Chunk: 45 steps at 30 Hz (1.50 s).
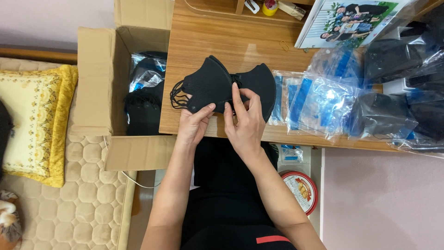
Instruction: The person is taking black face masks from a cardboard box, unfolding them to check for defects, and then sliding them into individual clear plastic packaging bags.
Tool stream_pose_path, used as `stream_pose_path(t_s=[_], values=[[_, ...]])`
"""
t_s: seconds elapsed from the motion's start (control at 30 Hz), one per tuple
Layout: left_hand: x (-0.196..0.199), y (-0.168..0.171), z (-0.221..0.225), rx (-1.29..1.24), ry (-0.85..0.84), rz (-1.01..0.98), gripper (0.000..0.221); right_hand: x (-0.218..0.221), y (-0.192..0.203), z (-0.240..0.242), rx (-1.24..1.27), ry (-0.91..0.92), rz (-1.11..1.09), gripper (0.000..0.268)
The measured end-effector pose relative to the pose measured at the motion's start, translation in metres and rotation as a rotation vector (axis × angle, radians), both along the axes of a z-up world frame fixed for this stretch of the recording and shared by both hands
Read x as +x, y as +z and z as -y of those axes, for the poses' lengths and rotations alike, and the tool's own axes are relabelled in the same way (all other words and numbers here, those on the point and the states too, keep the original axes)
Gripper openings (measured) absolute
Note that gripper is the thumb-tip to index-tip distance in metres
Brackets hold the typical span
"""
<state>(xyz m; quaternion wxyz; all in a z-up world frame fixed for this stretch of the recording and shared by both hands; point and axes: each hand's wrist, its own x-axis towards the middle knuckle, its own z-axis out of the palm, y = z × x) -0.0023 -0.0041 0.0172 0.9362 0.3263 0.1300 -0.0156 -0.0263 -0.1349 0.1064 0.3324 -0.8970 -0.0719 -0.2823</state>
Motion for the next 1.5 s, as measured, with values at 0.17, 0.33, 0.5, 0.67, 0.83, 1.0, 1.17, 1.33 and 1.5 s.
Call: stream_pose_path(t_s=[0.17,0.33,0.5,0.67,0.83,1.0,1.17,1.33,1.5], values=[[-0.001,0.012,0.000,0.010,0.013,0.004,0.034,-0.001,0.001,-0.003,0.017,-0.008,0.067,0.041],[0.000,0.001,-0.001,-0.003,0.005,-0.002,0.035,-0.002,-0.004,-0.003,0.297,0.006,-0.133,0.011],[0.004,-0.030,-0.001,-0.003,-0.019,0.024,0.041,-0.003,0.005,-0.005,0.412,0.049,-0.221,0.008],[0.003,-0.020,0.000,0.012,-0.029,0.054,0.046,-0.006,0.017,-0.004,0.467,0.090,-0.258,0.010],[0.001,-0.016,-0.001,-0.021,-0.025,0.068,0.043,-0.011,0.037,0.005,0.393,0.086,-0.135,0.009],[0.003,-0.084,-0.015,-0.146,0.010,0.017,0.043,-0.014,0.037,0.043,0.722,0.193,-0.087,0.016],[0.004,-0.030,-0.013,-0.233,0.032,0.050,0.041,-0.004,0.024,0.078,1.148,0.179,-0.173,0.011],[0.005,-0.014,-0.012,-0.201,0.080,0.038,0.043,0.012,-0.010,0.084,1.298,-0.116,-0.385,0.011],[0.004,-0.015,-0.014,-0.204,0.091,0.007,0.042,0.011,-0.033,0.083,0.995,-0.226,-0.390,0.013]])
